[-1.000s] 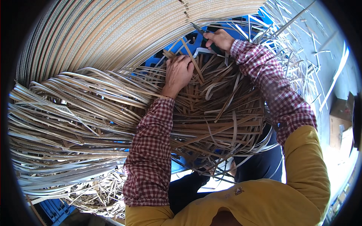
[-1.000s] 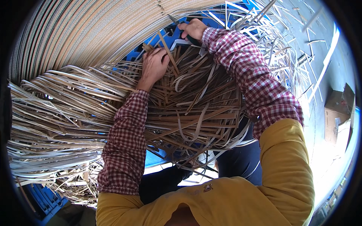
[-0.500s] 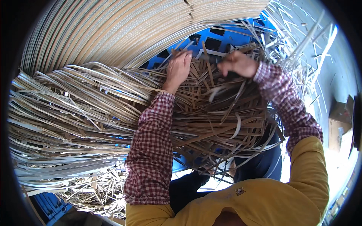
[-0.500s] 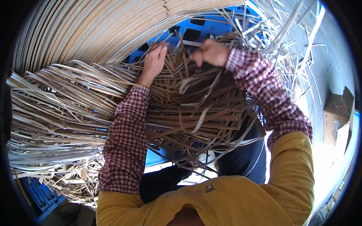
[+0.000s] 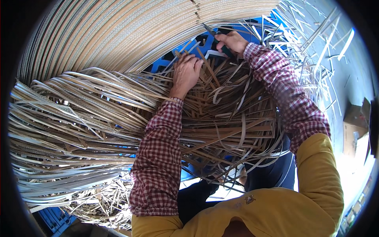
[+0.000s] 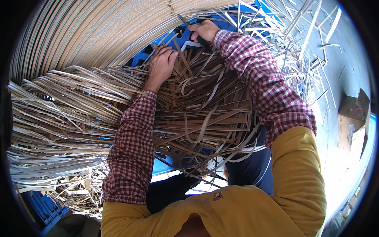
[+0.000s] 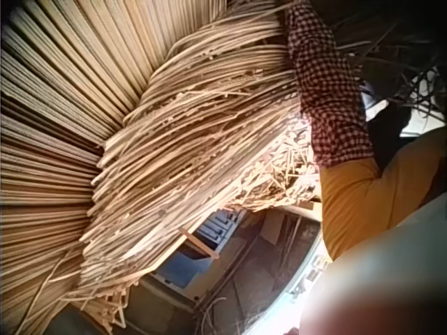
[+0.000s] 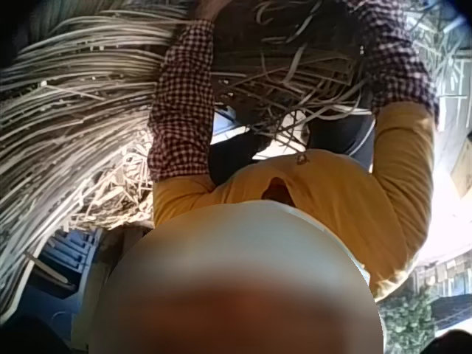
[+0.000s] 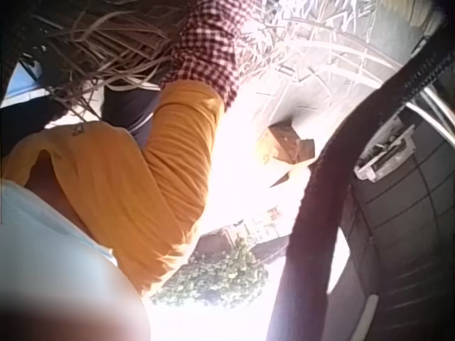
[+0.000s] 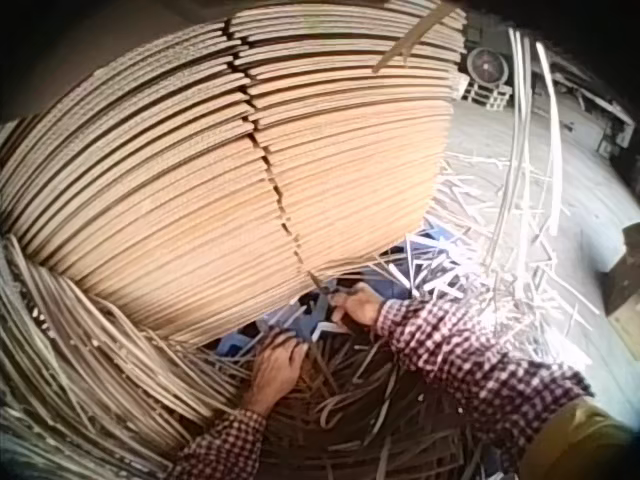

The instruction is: Trimming thin strips from a stack of material using pliers.

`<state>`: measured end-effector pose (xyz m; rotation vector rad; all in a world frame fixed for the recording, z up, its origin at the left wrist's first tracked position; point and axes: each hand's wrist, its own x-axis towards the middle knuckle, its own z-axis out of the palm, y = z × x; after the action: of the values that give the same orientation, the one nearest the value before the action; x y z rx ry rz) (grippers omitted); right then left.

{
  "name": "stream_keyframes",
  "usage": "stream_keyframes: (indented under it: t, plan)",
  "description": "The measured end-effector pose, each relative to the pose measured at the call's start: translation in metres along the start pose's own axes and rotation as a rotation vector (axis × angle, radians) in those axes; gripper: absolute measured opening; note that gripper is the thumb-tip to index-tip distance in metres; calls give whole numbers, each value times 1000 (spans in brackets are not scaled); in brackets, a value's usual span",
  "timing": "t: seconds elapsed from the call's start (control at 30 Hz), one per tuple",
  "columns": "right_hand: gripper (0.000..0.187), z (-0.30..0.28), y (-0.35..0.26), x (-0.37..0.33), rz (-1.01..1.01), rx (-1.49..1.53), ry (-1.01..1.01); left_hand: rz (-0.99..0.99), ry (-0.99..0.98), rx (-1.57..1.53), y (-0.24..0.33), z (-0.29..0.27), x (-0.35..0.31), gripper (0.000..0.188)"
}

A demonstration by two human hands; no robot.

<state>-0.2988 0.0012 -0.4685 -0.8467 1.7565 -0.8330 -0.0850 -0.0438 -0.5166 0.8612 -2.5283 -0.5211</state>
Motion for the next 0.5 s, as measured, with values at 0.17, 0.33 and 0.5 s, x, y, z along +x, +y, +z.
stream_keyframes:
  t: [0.17,0.33,0.5]
  plan:
    - [44,7,-1,2,-93,-39,14,-45,-25,-20,-5,-1,-2,35]
    - [46,3,28,20,-306,-57,104,-15,45,-3,7,1,7,32]
    - [41,18,77,-36,-474,-517,119,128,329,-33,11,-19,4,29]
